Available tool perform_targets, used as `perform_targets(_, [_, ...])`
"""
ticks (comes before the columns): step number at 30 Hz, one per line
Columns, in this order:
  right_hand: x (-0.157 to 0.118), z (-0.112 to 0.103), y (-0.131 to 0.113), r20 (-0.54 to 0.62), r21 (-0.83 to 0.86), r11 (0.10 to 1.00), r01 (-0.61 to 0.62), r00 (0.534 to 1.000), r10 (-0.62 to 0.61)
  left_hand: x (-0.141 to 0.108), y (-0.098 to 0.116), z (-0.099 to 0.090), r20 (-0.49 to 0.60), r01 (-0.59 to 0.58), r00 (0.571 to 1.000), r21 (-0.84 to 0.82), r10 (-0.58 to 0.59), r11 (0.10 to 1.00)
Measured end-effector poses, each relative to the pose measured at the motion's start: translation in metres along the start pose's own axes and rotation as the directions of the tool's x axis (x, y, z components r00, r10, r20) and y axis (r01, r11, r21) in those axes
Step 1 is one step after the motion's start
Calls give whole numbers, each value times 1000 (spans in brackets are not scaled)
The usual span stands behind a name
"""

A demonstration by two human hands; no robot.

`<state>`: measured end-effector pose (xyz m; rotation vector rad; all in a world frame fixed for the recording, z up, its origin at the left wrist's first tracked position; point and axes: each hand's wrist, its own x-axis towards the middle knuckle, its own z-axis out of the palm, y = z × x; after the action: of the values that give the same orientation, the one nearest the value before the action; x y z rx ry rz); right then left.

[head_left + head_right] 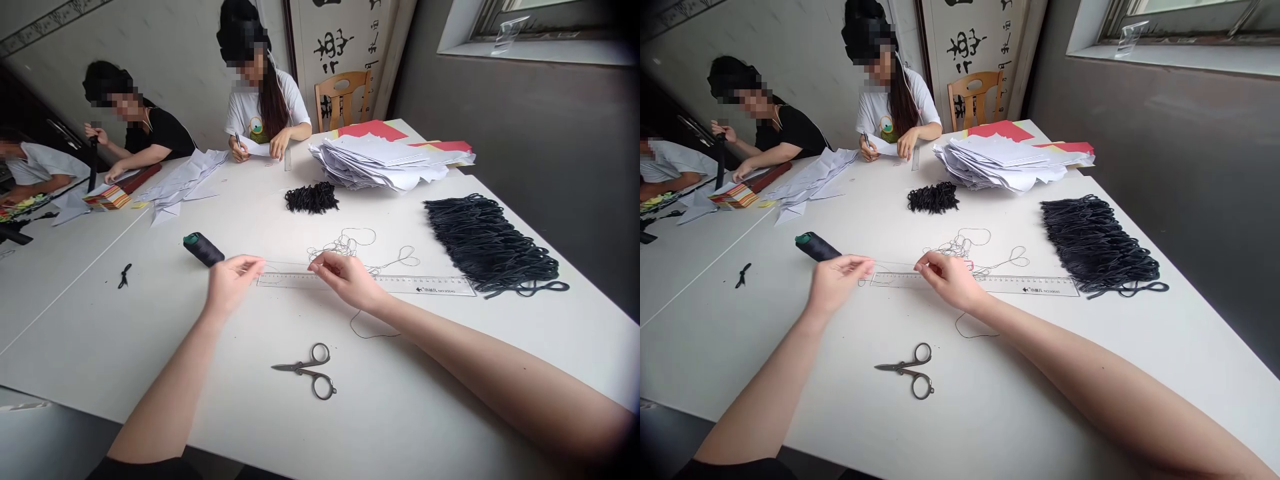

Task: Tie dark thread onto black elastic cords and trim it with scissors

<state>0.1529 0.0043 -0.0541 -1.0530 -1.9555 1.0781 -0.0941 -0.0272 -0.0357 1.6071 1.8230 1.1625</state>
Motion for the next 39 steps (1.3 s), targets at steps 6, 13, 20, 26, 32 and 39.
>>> perform_targets(6, [3,-2,1,10,55,986,-155,988,155,10,1,-45,-282,167,957,725,67,668])
perform_targets(13, [-4,8,-2,130,-9,1000,-16,991,17,-24,20,15,305,29,952,5,-29,1000])
perform_targets(20, [-4,8,-2,131,-61,998,6,991,2,-19,15,26,315,109,946,-84,-77,990])
perform_targets(26, [2,2,4,9,-17,998,-53,999,53,4,14,-47,-304,230,953,722,1,653])
perform_targets(32, [2,7,4,28,-81,996,-40,999,42,-5,16,-34,-225,-48,958,494,180,868])
perform_targets(39, [-9,15,-1,197,-81,986,144,972,-126,-35,23,37,518,187,854,-214,-51,959])
